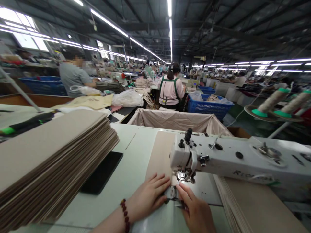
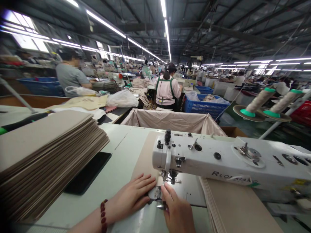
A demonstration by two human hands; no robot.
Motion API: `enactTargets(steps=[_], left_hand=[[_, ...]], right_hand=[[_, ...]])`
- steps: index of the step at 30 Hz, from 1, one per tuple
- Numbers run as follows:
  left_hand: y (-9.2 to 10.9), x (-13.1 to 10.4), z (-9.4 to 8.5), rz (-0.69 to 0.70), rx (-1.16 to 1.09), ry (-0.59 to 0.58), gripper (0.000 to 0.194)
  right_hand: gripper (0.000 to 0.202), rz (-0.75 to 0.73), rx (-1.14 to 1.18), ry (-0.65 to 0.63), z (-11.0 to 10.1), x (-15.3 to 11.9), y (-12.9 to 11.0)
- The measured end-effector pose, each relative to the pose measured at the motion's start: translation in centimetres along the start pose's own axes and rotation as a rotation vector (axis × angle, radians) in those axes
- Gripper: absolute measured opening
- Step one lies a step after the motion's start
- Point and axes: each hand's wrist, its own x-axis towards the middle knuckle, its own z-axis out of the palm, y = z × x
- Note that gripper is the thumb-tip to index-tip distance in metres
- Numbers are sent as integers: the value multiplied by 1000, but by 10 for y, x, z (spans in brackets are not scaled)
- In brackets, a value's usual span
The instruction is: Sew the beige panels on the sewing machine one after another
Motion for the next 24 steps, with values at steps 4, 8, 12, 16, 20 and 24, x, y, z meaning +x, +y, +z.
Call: enactTargets(steps=[4, 8, 12, 16, 20, 24], left_hand=[[-8, 9, 3, -13, 2, 24, 53], [-12, 15, 7, -31, -3, 65, 53], [-13, 16, 10, -48, 0, 78, 54], [-12, 16, 11, -42, 2, 89, 53], [-10, 17, 7, -49, 9, 69, 53], [-9, 17, 6, -52, 11, 58, 54]], right_hand=[[83, -23, 19, 53, 2, -1, 2], [79, -18, 33, 36, 3, -1, 4], [77, -14, 33, 26, 2, 0, 4], [76, -8, 26, 23, 0, 1, 2], [77, -17, 29, 40, -1, 1, 1], [77, -14, 39, 31, -2, 1, 1]])
